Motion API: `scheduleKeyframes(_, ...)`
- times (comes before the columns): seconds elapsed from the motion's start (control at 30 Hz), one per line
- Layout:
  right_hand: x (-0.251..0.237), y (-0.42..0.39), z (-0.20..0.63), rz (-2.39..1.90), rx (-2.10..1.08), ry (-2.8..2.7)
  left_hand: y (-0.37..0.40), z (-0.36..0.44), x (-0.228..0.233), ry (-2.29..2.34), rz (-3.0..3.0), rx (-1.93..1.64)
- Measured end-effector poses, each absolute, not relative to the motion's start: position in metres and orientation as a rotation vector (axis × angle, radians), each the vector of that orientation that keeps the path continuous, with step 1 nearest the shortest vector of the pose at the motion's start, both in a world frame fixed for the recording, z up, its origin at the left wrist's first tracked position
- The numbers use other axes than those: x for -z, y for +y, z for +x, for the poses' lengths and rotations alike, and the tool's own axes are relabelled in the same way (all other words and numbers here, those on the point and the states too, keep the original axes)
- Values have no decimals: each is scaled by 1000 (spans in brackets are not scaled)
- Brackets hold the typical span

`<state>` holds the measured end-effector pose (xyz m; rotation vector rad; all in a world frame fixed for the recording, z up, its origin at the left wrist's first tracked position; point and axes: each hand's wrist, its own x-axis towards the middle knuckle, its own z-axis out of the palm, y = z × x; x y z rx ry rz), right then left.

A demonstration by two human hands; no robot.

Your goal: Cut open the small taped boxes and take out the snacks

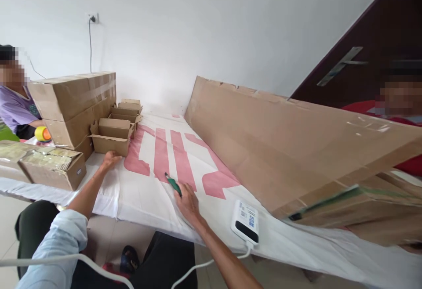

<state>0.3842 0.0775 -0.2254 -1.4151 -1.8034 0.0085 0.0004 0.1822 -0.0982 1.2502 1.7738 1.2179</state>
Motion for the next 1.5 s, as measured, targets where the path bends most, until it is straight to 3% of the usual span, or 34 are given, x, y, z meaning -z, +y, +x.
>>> scheduleKeyframes(0.5, 247, 76, 412, -1616, 175, -1850, 20, -25, 63, 1831, 1885, -1102)
scheduleKeyframes(0.7, 249, 79, 411, -1601, 223, -1856, -16, -66, 53, 2217, 2106, -1161)
scheduleKeyframes(0.87, 250, 81, 411, -1599, 217, -1854, -20, -127, 42, 2697, 1974, -892)
scheduleKeyframes(1.0, 251, 83, 412, -1556, 232, -1863, -15, -147, 45, 2750, 1925, -642)
scheduleKeyframes(1.33, 255, 83, 416, -1574, 244, -1881, -18, -77, 57, 2702, 2121, -685)
scheduleKeyframes(1.5, 252, 81, 414, -1600, 229, -1860, -28, 1, 73, 2248, 2428, -833)
